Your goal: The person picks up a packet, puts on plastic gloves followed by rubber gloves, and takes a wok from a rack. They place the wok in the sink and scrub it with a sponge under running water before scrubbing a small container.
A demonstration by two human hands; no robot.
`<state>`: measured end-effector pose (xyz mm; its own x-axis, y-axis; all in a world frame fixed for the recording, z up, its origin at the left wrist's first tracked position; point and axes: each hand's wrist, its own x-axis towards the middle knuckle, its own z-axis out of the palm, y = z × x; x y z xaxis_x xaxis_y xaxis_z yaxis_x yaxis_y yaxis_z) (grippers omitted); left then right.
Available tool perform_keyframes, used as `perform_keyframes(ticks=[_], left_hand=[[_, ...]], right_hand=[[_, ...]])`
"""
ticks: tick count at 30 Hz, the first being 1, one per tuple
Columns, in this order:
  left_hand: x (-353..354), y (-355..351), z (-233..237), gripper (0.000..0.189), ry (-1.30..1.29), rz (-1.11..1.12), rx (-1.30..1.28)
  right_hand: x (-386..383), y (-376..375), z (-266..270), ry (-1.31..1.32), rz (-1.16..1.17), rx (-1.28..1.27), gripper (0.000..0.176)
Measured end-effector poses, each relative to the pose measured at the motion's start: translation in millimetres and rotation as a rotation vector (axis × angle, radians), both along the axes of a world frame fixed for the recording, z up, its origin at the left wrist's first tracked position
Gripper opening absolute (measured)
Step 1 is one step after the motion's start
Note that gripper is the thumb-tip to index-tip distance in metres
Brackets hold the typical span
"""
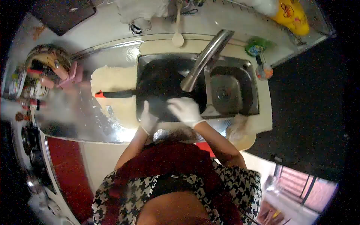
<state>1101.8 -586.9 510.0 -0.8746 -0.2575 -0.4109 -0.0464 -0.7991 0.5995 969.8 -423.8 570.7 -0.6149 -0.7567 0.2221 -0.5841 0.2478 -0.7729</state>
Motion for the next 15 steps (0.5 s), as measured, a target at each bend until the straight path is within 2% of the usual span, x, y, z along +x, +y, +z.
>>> perform_keyframes(ticks=[1,2,3,4,5,6,7,8,9,11,12,13,14,15], left_hand=[[-1,3,0,0.062,-0.014,0.012,-0.134],[-1,4,-5,0.062,-0.002,0.139,0.051],[-5,12,5,0.058,-0.038,0.221,0.064],[-3,14,2,0.054,-0.081,0.249,0.072],[1,12,-3,0.05,-0.125,0.278,0.08],[5,10,-12,0.05,-0.122,0.306,0.077],[6,6,-23,0.047,-0.128,0.315,-0.038],[6,2,-28,0.043,-0.131,0.319,-0.153],[1,5,-20,0.043,-0.124,0.343,-0.158],[-11,23,16,0.044,-0.177,0.343,0.002],[-17,34,31,0.044,-0.171,0.366,0.002],[-24,44,45,0.044,-0.226,0.368,-0.06],[-25,51,51,0.044,-0.286,0.369,-0.118],[-21,51,38,0.044,-0.285,0.391,-0.112]], right_hand=[[-18,14,-28,-0.217,-0.114,-0.12,0.024],[-45,28,-32,-0.592,-0.222,-0.023,0.028],[-71,30,-37,-0.432,-0.317,-0.022,0.035],[-98,25,-61,-0.381,-0.331,-0.112,0.044],[-127,13,-77,-0.406,-0.319,-0.097,0.049],[-150,-2,-81,-0.358,-0.298,-0.089,0.049],[-168,-15,-85,-0.162,-0.26,-0.218,0.046],[-190,-31,-92,-0.169,-0.246,-0.165,0.065],[-207,-52,-106,-0.151,-0.313,-0.221,0.069],[-222,-71,-109,-0.222,-0.384,-0.291,0.073],[-242,-92,-145,-0.554,-0.36,-0.332,0.072],[-248,-104,-167,-0.547,-0.383,-0.287,0.07],[-260,-121,-207,-0.433,-0.334,-0.209,0.07],[-257,-128,-204,-0.318,-0.287,-0.131,0.069]])
